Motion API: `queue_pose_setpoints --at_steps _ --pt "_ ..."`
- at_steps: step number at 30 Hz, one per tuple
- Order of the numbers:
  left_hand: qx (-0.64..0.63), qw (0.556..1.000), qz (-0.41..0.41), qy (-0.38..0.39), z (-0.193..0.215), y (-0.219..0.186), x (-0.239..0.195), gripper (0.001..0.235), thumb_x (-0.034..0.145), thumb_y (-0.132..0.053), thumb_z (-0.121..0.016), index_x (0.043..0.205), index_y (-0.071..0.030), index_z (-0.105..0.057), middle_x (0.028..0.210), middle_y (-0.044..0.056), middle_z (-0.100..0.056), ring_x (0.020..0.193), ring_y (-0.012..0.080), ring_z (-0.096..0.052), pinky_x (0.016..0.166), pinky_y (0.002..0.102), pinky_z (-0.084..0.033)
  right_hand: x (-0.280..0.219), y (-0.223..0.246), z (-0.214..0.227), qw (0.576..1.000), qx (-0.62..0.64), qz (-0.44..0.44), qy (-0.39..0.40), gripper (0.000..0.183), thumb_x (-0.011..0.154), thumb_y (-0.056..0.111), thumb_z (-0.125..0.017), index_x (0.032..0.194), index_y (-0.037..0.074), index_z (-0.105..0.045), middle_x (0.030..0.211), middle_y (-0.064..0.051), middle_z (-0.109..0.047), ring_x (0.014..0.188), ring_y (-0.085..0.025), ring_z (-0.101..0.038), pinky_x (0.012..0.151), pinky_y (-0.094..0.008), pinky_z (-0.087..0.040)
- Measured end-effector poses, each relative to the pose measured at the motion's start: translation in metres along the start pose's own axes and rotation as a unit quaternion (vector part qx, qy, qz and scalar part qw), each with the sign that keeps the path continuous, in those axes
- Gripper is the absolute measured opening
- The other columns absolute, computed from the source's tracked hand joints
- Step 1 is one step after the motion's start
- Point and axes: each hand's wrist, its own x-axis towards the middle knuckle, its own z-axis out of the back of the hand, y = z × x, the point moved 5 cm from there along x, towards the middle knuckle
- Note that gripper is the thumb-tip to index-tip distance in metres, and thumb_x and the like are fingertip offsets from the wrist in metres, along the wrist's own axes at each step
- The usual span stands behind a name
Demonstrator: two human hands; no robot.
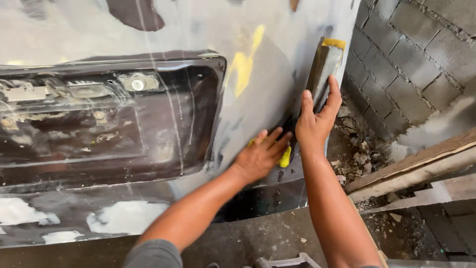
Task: The person uses a sanding block to sand the surface of a car trunk lid. They repeatedly wipe the surface with a yellow cloth and rinse the sanding block in a bucket of water. The person continues sanding different areas of the trunk lid throughout the clip.
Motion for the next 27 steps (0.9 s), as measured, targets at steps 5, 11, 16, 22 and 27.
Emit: queue_pose_setpoints --at_steps 5,11,16,22,27 --pt "0.257 0.957 0.06 -0.12 0.064 0.104 0.107 0.051 0.102 -0.018 -0.052 0.152 -0.006 -0.051 0.163 0.01 -0.042 0.148 0.0315 -0.042 0.117 0.054 -0.034 -0.017 -0.015 0.012 0.999 -0.017 -0.046 0.02 0.056 0.105 0.014 -0.068 0.154 0.004 -0.043 0.146 -0.017 -0.049 0.137 -0.03 -0.051 0.116 -0.039 -0.042" --pt "0.205 0.955 0.165 -0.138 0.051 0.13 0.158 0.049 0.104 -0.017 -0.051 0.151 -0.006 -0.051 0.147 0.014 -0.052 0.133 0.0338 -0.05 0.108 0.052 -0.04 -0.033 -0.033 0.015 0.998 -0.034 -0.058 0.016 0.055 0.104 0.014 -0.069 0.152 0.004 -0.046 0.145 -0.018 -0.051 0.136 -0.032 -0.051 0.115 -0.041 -0.04" --pt "0.225 0.972 0.043 -0.058 0.022 0.008 0.025 0.052 0.094 -0.022 -0.049 0.141 -0.002 -0.059 0.147 0.013 -0.055 0.123 0.0306 -0.053 0.108 0.048 -0.039 -0.025 -0.036 0.021 0.999 -0.048 -0.019 0.004 0.056 0.103 0.015 -0.07 0.151 0.003 -0.046 0.145 -0.02 -0.051 0.134 -0.034 -0.051 0.113 -0.041 -0.041" --pt "0.16 0.983 0.031 -0.085 0.054 0.055 0.002 0.048 0.098 -0.016 -0.053 0.143 -0.005 -0.059 0.138 0.007 -0.058 0.117 0.0236 -0.052 0.102 0.041 -0.037 -0.03 -0.019 0.024 0.995 -0.085 -0.019 0.047 0.055 0.101 0.017 -0.07 0.15 0.005 -0.048 0.135 -0.02 -0.054 0.126 -0.035 -0.055 0.108 -0.04 -0.043" --pt "0.107 0.942 0.253 -0.194 0.097 0.146 0.119 0.046 0.098 -0.015 -0.054 0.144 -0.017 -0.06 0.143 0.006 -0.053 0.124 0.0283 -0.053 0.101 0.046 -0.044 -0.044 -0.012 0.019 0.994 -0.096 0.008 0.051 0.057 0.099 0.015 -0.072 0.15 0.003 -0.048 0.135 -0.02 -0.054 0.128 -0.036 -0.053 0.111 -0.042 -0.042"
